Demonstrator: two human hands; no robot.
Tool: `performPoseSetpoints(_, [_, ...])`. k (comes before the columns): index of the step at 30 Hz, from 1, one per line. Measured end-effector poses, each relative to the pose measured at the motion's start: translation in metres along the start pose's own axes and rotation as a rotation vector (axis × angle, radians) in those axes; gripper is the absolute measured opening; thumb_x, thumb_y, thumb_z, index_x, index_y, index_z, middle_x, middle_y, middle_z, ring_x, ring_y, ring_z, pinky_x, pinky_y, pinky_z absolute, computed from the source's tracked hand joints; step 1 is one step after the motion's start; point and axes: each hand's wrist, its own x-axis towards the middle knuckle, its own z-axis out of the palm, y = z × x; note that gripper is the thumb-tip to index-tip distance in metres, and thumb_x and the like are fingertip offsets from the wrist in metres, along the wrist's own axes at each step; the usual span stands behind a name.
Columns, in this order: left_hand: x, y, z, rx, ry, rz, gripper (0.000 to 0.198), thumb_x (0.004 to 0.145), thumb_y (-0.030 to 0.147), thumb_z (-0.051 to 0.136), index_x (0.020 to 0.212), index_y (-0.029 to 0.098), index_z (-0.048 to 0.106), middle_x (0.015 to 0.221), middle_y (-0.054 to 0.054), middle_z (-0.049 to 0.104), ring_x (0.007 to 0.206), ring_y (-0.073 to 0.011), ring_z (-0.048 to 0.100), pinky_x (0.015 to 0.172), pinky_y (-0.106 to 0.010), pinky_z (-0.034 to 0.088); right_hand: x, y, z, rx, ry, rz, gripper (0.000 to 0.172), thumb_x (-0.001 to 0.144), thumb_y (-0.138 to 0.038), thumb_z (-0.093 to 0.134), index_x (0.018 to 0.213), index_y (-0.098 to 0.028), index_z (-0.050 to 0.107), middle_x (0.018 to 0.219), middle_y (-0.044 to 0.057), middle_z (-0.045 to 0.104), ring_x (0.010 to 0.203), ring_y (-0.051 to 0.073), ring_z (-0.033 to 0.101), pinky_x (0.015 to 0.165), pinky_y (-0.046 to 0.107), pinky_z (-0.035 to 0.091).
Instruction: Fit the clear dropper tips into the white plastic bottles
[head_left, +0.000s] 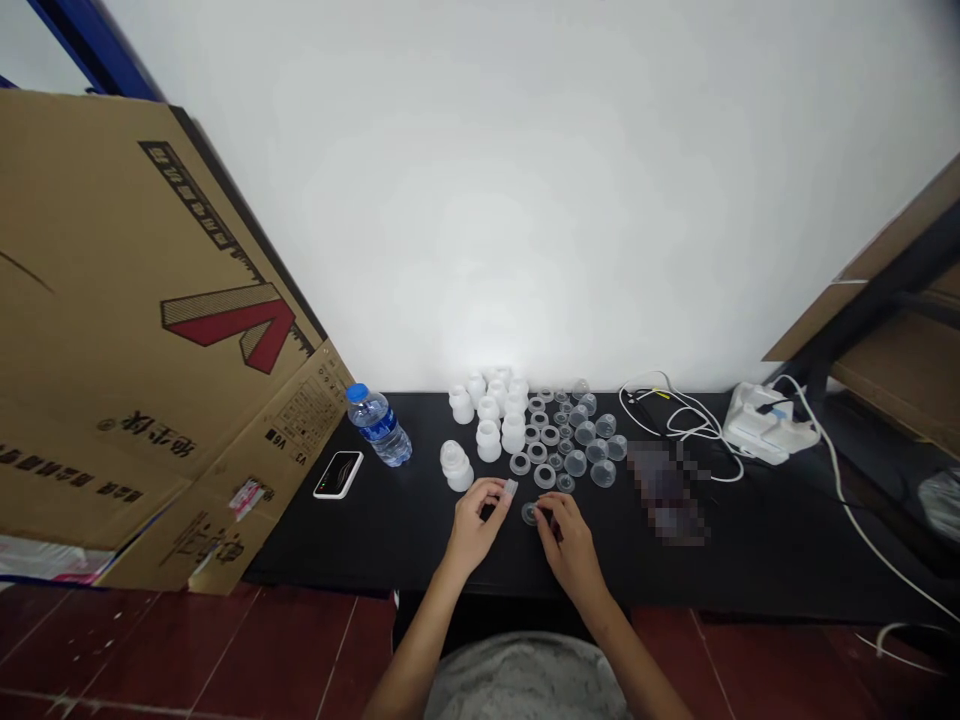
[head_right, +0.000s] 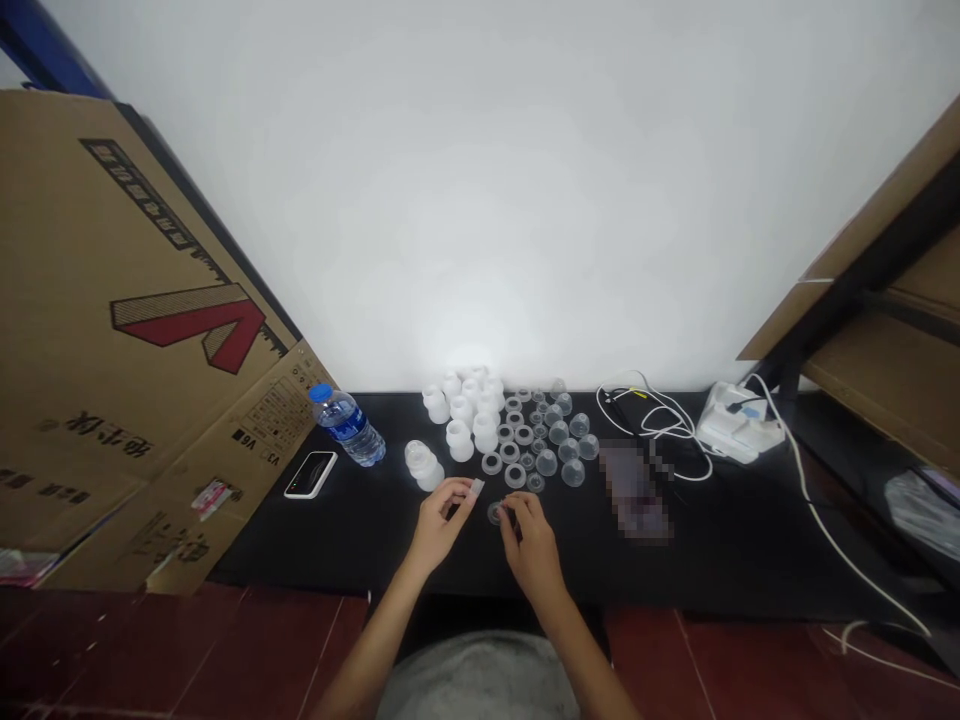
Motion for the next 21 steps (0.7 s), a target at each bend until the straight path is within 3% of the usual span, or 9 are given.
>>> performPoseSetpoints(5, [-0.003, -0.001, 0.000, -0.110, -0.022, 0.005, 0.024, 0.101, 0.042, 0.072, 0.094, 0.019, 0.078, 0.119, -0.013, 0.078, 0.108, -0.0251, 0.078, 0.093, -0.037, 0.066, -0.001, -0.002, -0.002, 0.125, -0.039, 0.079, 0.026, 0.112, -0.040, 0.052, 0.126, -0.024, 0.068, 0.103, 0.007, 0.078, 0.078, 0.020, 0.076, 0.075, 0.029, 0.061])
performPoseSetpoints(14, [-0.009, 0.008, 0.002, -0.239, -0.086, 0.025, 0.019, 0.097, 0.038, 0.077, 0.101, 0.019, 0.079, 0.126, -0.015, 0.077, 0.115, -0.0288, 0.078, 0.100, -0.046, 0.068, 0.002, -0.005, -0.003, 0.100, -0.042, 0.067, 0.028, 0.110, -0.048, 0.054, 0.110, -0.024, 0.069, 0.097, 0.008, 0.078, 0.082, 0.023, 0.076, 0.075, 0.032, 0.060])
performPoseSetpoints(18, [-0.010, 0.012, 0.004, -0.260, -0.095, -0.007, 0.033, 0.093, 0.037, 0.083, 0.118, 0.019, 0.073, 0.124, -0.014, 0.078, 0.110, -0.0274, 0.079, 0.100, -0.048, 0.068, 0.001, -0.003, -0.001, 0.114, -0.014, 0.089, 0.032, 0.104, -0.054, 0.063, 0.109, -0.023, 0.070, 0.090, 0.006, 0.075, 0.066, 0.020, 0.070, 0.062, 0.031, 0.058])
performPoseSetpoints(21, [-0.011, 0.016, 0.004, -0.211, -0.175, -0.025, 0.038, 0.093, 0.038, 0.083, 0.124, 0.020, 0.072, 0.123, -0.012, 0.079, 0.109, -0.0263, 0.080, 0.102, -0.049, 0.067, 0.001, -0.001, -0.001, 0.167, 0.009, 0.118, 0.036, 0.100, -0.057, 0.069, 0.109, -0.022, 0.071, 0.090, 0.006, 0.076, 0.064, 0.019, 0.069, 0.059, 0.030, 0.058])
